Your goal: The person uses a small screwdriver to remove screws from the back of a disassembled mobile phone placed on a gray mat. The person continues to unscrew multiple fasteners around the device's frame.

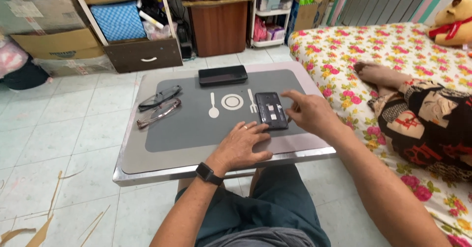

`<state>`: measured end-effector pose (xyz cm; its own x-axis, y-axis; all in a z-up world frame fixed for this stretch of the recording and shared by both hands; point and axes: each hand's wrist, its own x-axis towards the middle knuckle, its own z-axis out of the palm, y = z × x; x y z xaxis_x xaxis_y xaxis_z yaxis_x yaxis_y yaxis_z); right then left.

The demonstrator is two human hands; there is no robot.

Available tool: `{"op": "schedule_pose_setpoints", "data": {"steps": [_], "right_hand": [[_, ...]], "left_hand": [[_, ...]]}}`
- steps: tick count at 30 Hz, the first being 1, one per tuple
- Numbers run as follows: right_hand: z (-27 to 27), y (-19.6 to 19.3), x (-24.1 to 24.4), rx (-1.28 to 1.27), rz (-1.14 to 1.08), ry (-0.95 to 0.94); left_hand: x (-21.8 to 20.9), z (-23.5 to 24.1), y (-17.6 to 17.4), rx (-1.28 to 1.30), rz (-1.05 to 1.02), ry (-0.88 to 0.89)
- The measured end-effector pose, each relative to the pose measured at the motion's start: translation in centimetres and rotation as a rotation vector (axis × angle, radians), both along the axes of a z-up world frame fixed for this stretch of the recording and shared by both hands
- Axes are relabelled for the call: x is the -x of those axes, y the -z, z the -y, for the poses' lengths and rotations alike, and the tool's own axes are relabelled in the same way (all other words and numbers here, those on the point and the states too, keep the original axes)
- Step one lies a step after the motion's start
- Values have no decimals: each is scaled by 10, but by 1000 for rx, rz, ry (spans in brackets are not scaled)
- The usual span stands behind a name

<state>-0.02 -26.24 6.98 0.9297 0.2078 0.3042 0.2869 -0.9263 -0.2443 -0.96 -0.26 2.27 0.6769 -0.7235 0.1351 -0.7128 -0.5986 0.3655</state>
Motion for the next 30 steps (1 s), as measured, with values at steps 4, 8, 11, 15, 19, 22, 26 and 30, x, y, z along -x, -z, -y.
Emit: {"op": "schedule_pose_setpoints", "data": {"steps": [4,8,11,15,19,22,26,30], "right_hand": [[2,0,8,-57,13,-73],[20,27,-14,58,118,-19],[4,-2,2,57,38,3],[1,-1,0,120,44,-19],[11,26,-14,208,316,63],[0,3,-1,86,97,36],[-1,-4,6,-10,-52,-9],[0,-6,6,-19,21,16]], "left_hand": [[-17,1,27,29,103,59],[-14,0,32,65,122,90],[-14,1,28,78,140,77],[-12,1,26,52,132,105],[-10,1,23,62,120,99],[-10,2,22,48,101,93],[-10,1,22,46,119,107],[-10,2,22,59,105,94]]}}
